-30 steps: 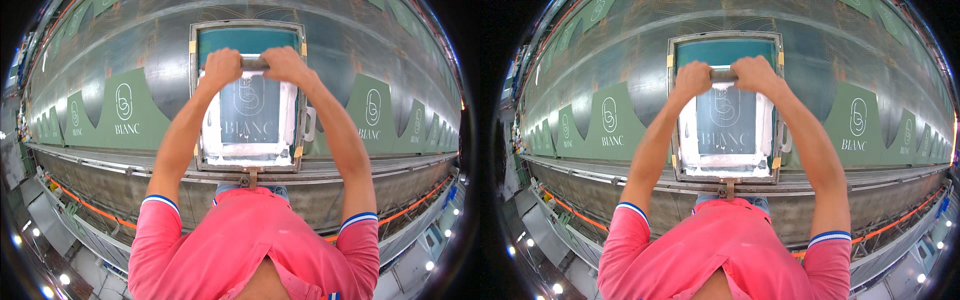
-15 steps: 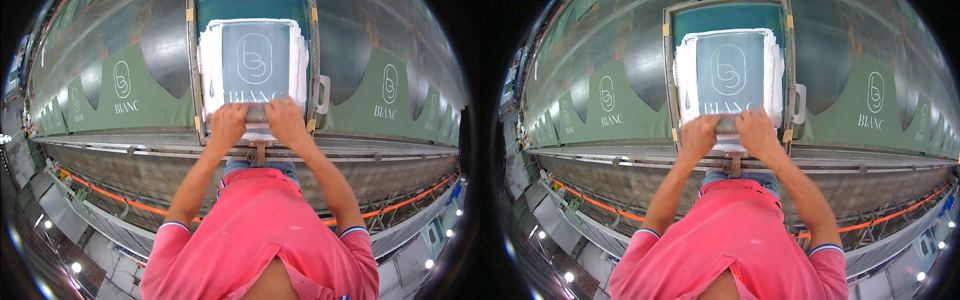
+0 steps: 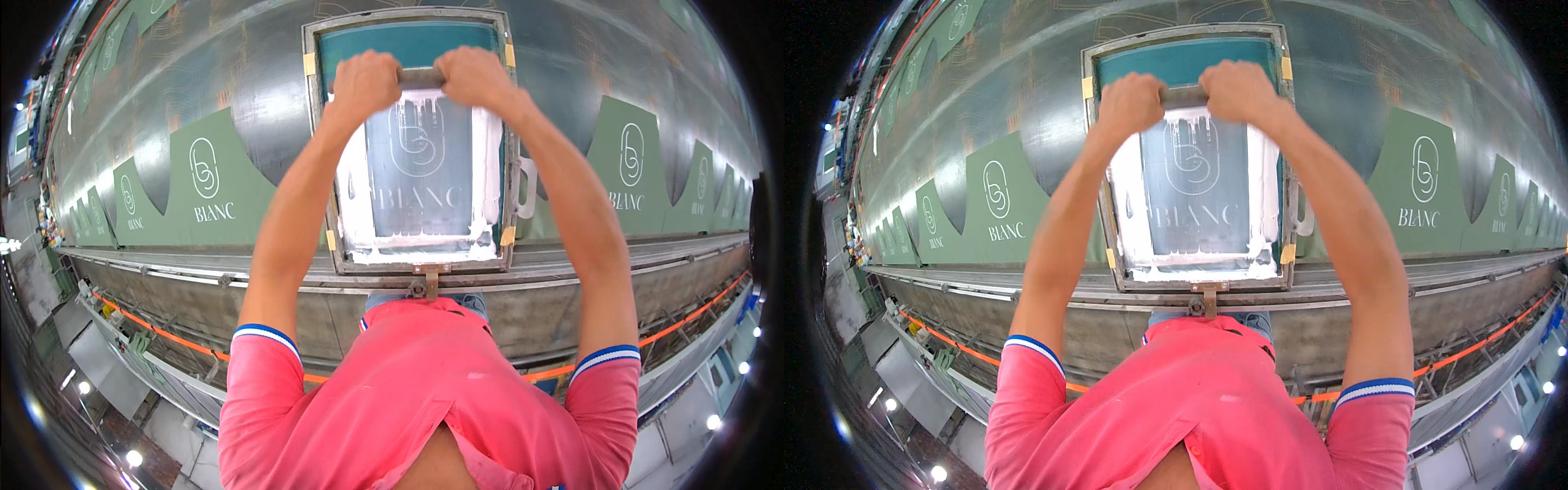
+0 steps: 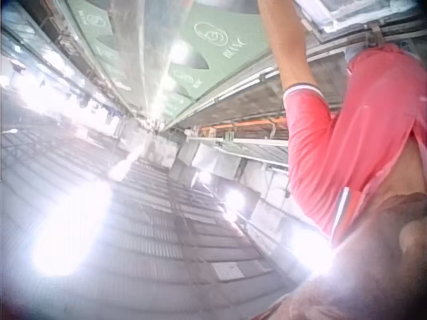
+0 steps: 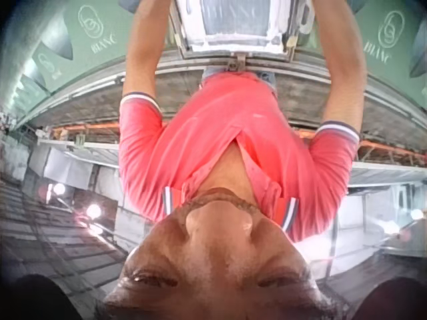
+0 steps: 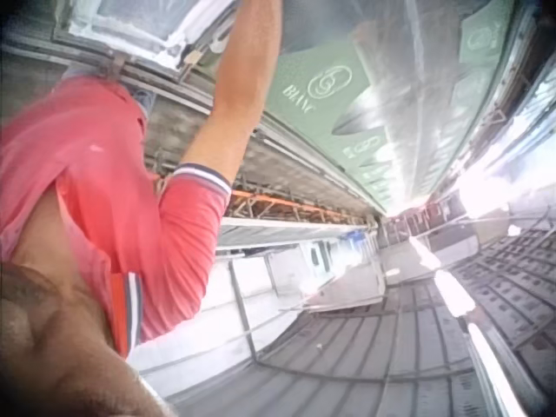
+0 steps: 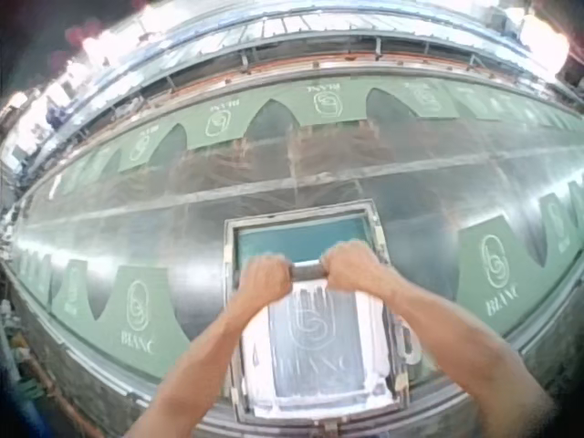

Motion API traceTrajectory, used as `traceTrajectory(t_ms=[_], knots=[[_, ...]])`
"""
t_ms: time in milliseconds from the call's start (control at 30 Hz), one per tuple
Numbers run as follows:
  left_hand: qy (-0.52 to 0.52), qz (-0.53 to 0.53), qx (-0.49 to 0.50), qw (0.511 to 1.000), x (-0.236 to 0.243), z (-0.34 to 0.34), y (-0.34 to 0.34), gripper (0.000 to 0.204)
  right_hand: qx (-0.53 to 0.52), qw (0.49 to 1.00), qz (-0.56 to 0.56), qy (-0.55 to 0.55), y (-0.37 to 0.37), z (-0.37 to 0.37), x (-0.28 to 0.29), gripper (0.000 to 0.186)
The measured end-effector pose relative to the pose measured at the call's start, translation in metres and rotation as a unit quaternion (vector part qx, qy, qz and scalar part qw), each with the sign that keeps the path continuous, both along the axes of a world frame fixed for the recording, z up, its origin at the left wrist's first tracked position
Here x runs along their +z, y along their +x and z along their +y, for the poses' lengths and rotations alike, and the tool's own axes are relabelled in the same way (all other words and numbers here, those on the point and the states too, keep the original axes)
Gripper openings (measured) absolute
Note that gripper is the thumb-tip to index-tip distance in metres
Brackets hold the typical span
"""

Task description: The person performs screen printing on a series of green fabric panels moving along a conveyor. They repeatedly pull a squeegee across a screen to transfer white ink onto the fabric, then lift the screen and move to the next panel.

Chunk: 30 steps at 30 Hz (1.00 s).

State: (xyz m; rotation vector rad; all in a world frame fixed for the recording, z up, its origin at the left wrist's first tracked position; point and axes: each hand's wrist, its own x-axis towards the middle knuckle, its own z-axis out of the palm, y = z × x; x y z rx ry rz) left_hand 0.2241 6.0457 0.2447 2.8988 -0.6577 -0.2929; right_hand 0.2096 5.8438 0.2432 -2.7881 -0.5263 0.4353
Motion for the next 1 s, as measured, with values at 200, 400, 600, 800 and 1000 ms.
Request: traceTrajectory(t_ms=[200, 400, 600, 800, 1000], knots=[[0.016, 0.051, 0.000, 0.999, -0.006, -0.004, -0.018, 0.024, 0.004, 0.999, -0.037, 0.024, -0.021, -0.002, -0.026, 0.014], [-0.051, 0.049, 0.017, 0.997, -0.007, 0.021, -0.189, 0.029, 0.009, 0.996, -0.023, 0.080, -0.187, 0.021, -0.014, 0.011], [-0.104, 0.012, 0.005, 0.994, -0.003, 0.029, -0.286, 0.027, 0.008, 0.997, 0.010, 0.070, -0.287, 0.031, -0.010, 0.023], [-0.063, 0.016, 0.009, 0.998, 0.003, 0.026, -0.282, 0.021, -0.267, 0.935, -0.196, 0.126, -0.228, -0.038, -0.034, 0.053], [-0.116, 0.009, 0.016, 0.993, 0.008, 0.037, -0.288, 0.020, -0.449, 0.871, -0.103, 0.173, -0.192, -0.075, -0.060, 0.032]])
